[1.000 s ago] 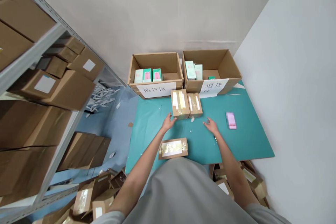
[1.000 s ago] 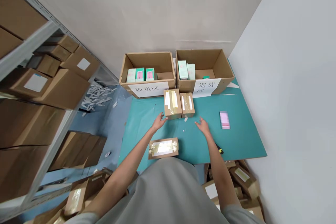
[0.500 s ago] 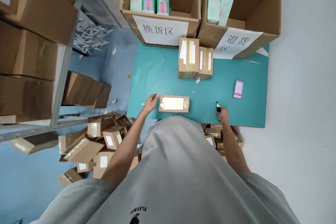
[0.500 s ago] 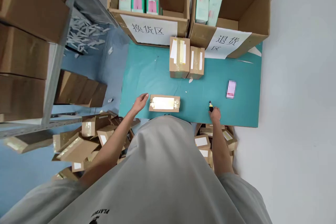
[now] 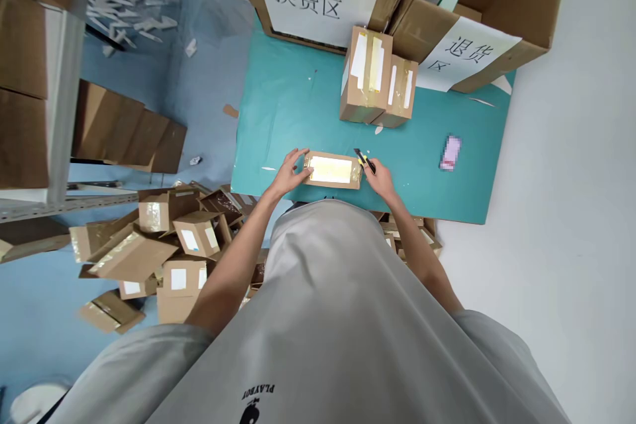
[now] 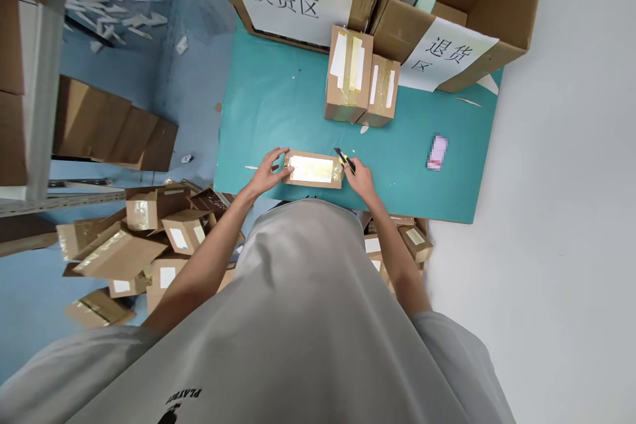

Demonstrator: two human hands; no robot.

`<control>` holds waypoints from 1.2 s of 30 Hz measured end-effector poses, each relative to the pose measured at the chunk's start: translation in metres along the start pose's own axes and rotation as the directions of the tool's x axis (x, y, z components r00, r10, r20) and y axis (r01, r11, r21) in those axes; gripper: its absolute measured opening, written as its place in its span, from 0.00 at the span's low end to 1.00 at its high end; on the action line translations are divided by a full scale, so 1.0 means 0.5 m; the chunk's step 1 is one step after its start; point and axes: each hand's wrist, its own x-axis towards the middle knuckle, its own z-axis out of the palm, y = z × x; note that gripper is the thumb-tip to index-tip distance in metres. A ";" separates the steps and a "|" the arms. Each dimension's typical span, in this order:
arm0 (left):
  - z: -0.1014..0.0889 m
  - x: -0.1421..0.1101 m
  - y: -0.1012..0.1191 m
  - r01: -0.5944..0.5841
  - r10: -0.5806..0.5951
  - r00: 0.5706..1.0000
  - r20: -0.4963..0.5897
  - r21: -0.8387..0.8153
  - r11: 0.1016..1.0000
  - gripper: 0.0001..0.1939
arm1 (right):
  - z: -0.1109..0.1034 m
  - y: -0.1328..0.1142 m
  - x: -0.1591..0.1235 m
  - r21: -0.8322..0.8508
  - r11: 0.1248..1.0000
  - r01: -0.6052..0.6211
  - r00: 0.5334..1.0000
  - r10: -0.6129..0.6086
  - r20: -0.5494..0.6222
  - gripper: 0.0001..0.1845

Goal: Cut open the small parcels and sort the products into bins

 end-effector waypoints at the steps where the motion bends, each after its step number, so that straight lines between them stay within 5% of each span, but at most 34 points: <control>1: -0.007 -0.007 -0.004 -0.020 0.020 0.999 0.032 0.008 1.000 0.42 | -0.005 -0.025 -0.004 -0.043 0.999 0.028 1.000 -0.027 0.006 0.23; 7: -0.028 -0.020 -0.028 -0.066 0.069 0.989 0.129 -0.030 0.997 0.40 | -0.004 -0.170 -0.034 -0.317 0.923 0.217 0.966 -0.157 0.206 0.23; 14: -0.009 -0.015 -0.058 -0.078 0.114 0.978 0.174 -0.202 0.976 0.40 | 0.043 -0.292 -0.042 -0.628 0.695 0.349 0.916 -0.112 0.385 0.26; 23: -0.002 -0.010 -0.059 -0.063 0.127 0.970 0.206 -0.293 0.954 0.40 | 0.067 -0.313 -0.040 -0.750 0.585 0.309 0.935 -0.043 0.351 0.28; 36: -0.003 -0.007 -0.048 -0.042 0.106 0.976 0.190 -0.311 0.949 0.37 | 0.045 -0.361 -0.034 -0.762 0.512 0.396 0.907 -0.087 0.413 0.21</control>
